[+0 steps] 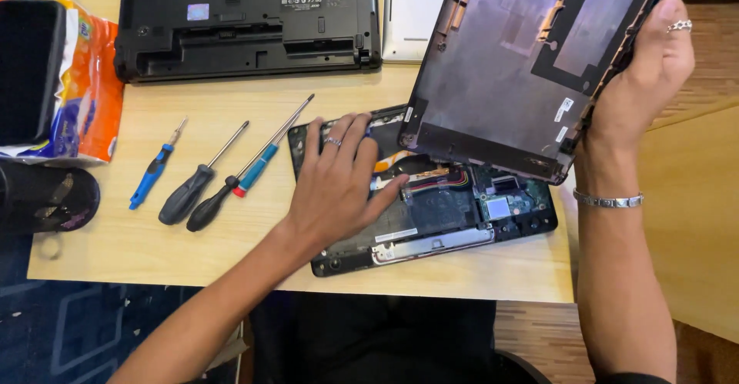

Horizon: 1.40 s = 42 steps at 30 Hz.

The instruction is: Cleaning the internal chassis and components of a disassembled laptop using a toothbrush to remove dust.

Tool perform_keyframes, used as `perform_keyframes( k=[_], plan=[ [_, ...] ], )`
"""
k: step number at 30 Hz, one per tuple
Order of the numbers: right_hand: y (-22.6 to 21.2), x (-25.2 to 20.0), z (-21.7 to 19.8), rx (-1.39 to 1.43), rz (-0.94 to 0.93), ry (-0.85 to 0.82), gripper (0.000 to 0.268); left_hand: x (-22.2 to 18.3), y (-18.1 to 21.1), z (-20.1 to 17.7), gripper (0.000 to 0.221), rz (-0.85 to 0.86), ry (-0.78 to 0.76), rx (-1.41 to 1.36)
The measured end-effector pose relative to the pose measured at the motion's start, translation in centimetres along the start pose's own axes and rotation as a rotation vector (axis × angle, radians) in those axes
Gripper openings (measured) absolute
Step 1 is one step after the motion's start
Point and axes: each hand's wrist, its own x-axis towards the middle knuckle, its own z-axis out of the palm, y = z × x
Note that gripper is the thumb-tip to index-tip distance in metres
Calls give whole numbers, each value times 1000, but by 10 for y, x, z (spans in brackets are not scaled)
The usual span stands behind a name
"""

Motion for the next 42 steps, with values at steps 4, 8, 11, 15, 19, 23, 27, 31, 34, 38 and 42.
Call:
perform_keyframes(
  k=[4, 8, 11, 15, 19, 23, 27, 31, 34, 38, 42],
  plan=[
    [-4, -1, 2, 28, 114, 28, 57, 24, -25, 6, 42, 155, -20, -123],
    [2, -1, 0, 96, 274, 47, 49, 31, -47, 5, 22, 219, -28, -181],
    [-6, -2, 7, 106, 317, 50, 47, 27, -56, -8, 15, 116, 166, -309],
    [-13, -10, 19, 74, 289, 5, 46, 24, -46, -17, 33, -257, 275, -1212],
    [-37, -28, 42, 4, 175, -67, 49, 23, -43, -10, 36, -196, 50, -1414],
    [-72, -28, 51, 172, 358, -175, 73, 25, -36, -10, 35, -323, 233, -1190],
    [-75, -33, 46, 450, 666, -379, 106, 25, -31, -7, 38, -426, 324, -1023],
    [-67, -43, 58, 490, 853, -225, 69, 23, -37, -7, 37, -413, 326, -1069],
    [-57, -45, 57, 424, 648, -190, 65, 15, -45, -4, 33, -312, 308, -744],
    [-34, -49, 43, 369, 344, -27, 57, 13, -36, -12, 30, -231, 140, -451],
    [-34, -49, 43, 315, 167, 36, 55, 20, -30, -10, 15, -55, 178, -223]
  ],
)
